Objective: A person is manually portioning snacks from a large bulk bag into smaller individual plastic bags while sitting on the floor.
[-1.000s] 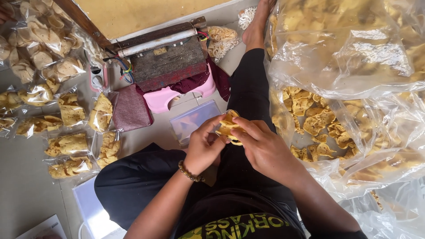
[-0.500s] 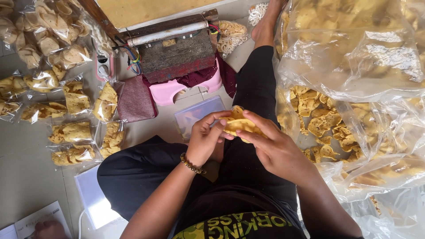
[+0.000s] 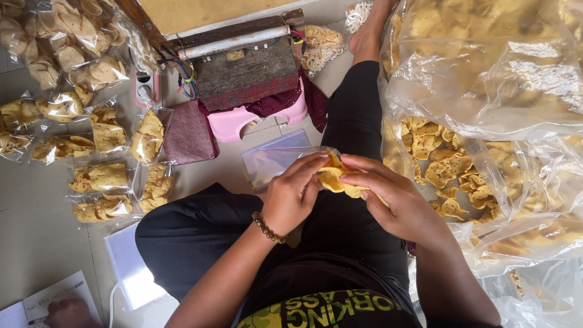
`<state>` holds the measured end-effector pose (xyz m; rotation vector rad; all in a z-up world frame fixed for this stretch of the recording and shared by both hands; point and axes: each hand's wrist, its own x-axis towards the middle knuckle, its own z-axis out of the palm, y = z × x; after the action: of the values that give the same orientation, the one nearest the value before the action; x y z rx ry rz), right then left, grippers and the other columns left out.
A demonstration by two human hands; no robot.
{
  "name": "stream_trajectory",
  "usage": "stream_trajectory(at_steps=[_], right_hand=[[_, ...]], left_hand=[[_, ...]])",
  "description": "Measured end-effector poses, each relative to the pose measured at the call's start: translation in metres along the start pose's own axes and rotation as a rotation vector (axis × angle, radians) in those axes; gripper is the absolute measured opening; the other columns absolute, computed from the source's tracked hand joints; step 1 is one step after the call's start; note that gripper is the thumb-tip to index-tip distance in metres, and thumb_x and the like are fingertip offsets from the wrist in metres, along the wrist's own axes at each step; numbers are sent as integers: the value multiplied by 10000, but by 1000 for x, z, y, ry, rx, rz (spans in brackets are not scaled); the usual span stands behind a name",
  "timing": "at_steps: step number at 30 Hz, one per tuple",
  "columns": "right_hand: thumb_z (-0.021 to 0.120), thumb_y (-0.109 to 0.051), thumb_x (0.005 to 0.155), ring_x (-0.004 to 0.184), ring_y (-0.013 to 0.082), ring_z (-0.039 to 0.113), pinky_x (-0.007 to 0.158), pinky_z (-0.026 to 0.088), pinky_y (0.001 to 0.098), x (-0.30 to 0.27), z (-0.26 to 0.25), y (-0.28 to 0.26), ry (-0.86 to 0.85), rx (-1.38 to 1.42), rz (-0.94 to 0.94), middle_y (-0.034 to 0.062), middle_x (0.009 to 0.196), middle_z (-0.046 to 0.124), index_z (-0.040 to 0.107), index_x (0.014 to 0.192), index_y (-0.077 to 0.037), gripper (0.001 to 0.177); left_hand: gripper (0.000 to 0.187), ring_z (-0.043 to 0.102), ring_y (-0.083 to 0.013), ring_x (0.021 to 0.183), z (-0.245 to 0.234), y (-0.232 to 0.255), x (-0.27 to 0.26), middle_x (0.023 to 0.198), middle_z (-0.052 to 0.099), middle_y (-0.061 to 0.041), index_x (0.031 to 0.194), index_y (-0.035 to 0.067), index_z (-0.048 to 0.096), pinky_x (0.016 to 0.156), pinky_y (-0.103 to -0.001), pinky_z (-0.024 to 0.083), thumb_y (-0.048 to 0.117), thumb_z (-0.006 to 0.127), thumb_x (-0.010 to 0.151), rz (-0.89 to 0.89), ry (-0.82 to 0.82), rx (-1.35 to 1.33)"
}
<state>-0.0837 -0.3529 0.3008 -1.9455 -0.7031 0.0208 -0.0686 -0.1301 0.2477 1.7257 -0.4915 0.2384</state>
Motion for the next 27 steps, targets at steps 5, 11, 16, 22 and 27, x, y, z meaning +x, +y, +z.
stream_trajectory(at_steps=[5,11,16,22,27], right_hand=[[454,159,849,1354,504,512,1023,481,639,3,-13,-8,-32,-53,-32,296,1511,490,646,1289,2,505],[420,73,958,1321,423,615,1025,528,553,-2,-18,-13,14,72,-16,243,1397,630,660,1222,45,358],[371,152,870,1256,451,632,998,531,580,0,-12,2,-69,66,33,268,1363,648,646,1286,44,509],[404,186,857,1259,462,633,1037,523,596,1,-15,3,4,87,-29,282,1386,621,649,1250,31,488],[450,34,1017,1325,587,539,1132,467,730,6,17,25,383,548,-306,375,1475,429,529,1215,40,214]], left_hand=[[474,753,-393,890,-2,7,1,1265,698,-203,1289,27,679,672,-379,649,-105,592,842,-89,0,92],[534,759,-325,730,5,-8,-2,1311,638,-295,1328,-44,625,606,-331,661,-187,548,819,-229,-21,-177],[560,757,-260,639,12,-9,-7,1278,670,-264,1311,-7,655,513,-260,612,-181,516,798,-279,-39,-289],[553,756,-262,604,7,-2,-3,1254,684,-270,1299,-3,669,475,-225,572,-175,520,794,-273,-52,-235],[539,762,-278,626,20,3,-5,1192,696,-295,1322,-8,643,471,-255,585,-135,548,807,-332,-154,-305]])
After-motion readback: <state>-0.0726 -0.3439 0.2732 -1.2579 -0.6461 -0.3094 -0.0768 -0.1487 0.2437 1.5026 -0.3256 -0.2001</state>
